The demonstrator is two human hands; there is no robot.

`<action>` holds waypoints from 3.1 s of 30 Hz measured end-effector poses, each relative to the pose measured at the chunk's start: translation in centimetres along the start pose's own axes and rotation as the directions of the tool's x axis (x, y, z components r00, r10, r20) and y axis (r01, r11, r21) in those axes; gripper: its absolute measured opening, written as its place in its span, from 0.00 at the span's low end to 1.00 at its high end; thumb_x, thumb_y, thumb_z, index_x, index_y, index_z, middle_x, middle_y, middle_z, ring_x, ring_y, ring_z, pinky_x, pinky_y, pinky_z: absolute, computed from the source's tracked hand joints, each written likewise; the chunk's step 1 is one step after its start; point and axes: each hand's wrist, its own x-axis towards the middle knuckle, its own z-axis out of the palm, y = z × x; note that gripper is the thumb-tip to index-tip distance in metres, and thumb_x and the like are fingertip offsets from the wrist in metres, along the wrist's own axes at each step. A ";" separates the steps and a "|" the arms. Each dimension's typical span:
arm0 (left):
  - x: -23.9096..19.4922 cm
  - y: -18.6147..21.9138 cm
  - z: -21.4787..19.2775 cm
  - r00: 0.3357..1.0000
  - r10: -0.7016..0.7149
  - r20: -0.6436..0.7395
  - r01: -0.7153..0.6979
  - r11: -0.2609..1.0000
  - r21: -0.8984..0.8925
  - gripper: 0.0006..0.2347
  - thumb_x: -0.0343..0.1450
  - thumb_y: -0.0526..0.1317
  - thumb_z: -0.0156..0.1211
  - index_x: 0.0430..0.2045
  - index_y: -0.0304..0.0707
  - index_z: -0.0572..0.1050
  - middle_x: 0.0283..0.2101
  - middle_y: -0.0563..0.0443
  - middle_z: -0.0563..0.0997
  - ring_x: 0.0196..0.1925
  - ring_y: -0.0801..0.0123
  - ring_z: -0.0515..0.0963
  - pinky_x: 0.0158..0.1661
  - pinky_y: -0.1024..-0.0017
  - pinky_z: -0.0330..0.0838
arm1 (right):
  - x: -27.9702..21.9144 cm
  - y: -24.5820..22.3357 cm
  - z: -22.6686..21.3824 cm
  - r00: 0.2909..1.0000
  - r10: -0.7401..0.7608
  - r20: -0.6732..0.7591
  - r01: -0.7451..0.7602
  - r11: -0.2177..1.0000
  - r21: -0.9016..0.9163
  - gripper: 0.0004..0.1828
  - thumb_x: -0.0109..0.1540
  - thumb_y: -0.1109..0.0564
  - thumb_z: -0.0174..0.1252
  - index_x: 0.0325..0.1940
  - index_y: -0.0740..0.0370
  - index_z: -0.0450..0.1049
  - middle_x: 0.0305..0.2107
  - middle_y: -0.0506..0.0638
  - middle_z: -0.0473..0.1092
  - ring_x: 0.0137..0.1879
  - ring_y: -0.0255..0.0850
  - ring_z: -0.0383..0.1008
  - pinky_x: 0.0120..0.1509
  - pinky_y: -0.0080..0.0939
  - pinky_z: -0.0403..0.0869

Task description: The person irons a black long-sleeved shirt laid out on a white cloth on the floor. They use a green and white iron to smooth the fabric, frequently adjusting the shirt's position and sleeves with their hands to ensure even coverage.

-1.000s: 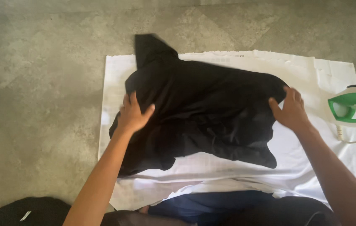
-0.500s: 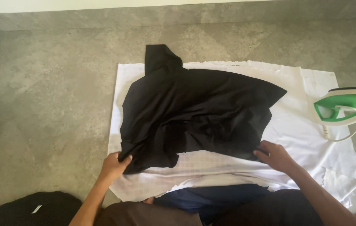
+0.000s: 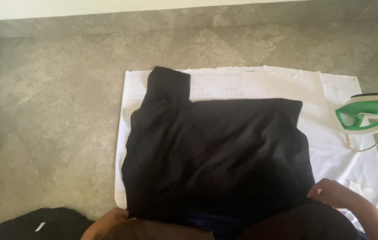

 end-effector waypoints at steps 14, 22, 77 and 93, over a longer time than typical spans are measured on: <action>19.7 27.6 -12.9 0.378 0.651 -0.658 -0.389 0.757 0.525 0.11 0.74 0.43 0.60 0.45 0.38 0.74 0.42 0.46 0.77 0.47 0.51 0.78 0.47 0.56 0.73 | 8.5 -8.2 -14.9 0.769 0.080 -0.635 0.231 0.891 0.391 0.31 0.66 0.42 0.54 0.71 0.56 0.69 0.64 0.51 0.72 0.55 0.53 0.78 0.64 0.55 0.70; 35.0 34.2 -15.1 0.528 0.397 -0.751 0.109 0.845 0.523 0.11 0.71 0.37 0.64 0.43 0.30 0.73 0.34 0.42 0.81 0.37 0.51 0.87 0.33 0.58 0.86 | 18.0 -8.3 -18.6 0.744 -0.035 -0.667 0.234 0.949 0.211 0.20 0.64 0.40 0.69 0.57 0.45 0.80 0.38 0.51 0.80 0.46 0.52 0.83 0.53 0.55 0.79; 19.0 23.4 -11.9 0.382 0.562 -0.734 -0.406 0.815 0.413 0.08 0.72 0.43 0.64 0.38 0.40 0.78 0.37 0.49 0.82 0.42 0.57 0.82 0.44 0.61 0.74 | 9.7 -6.0 -11.7 0.731 -0.044 -0.680 0.266 0.937 0.225 0.37 0.63 0.38 0.57 0.71 0.59 0.69 0.64 0.62 0.68 0.69 0.56 0.66 0.71 0.59 0.64; 25.5 34.1 -11.7 -0.076 0.619 -0.782 -0.279 0.739 0.613 0.06 0.72 0.38 0.58 0.41 0.44 0.77 0.43 0.47 0.79 0.46 0.51 0.79 0.41 0.52 0.72 | 8.1 -12.9 -11.7 0.733 0.023 -0.680 0.229 0.933 0.277 0.38 0.62 0.41 0.57 0.74 0.56 0.61 0.75 0.61 0.46 0.79 0.68 0.44 0.70 0.80 0.55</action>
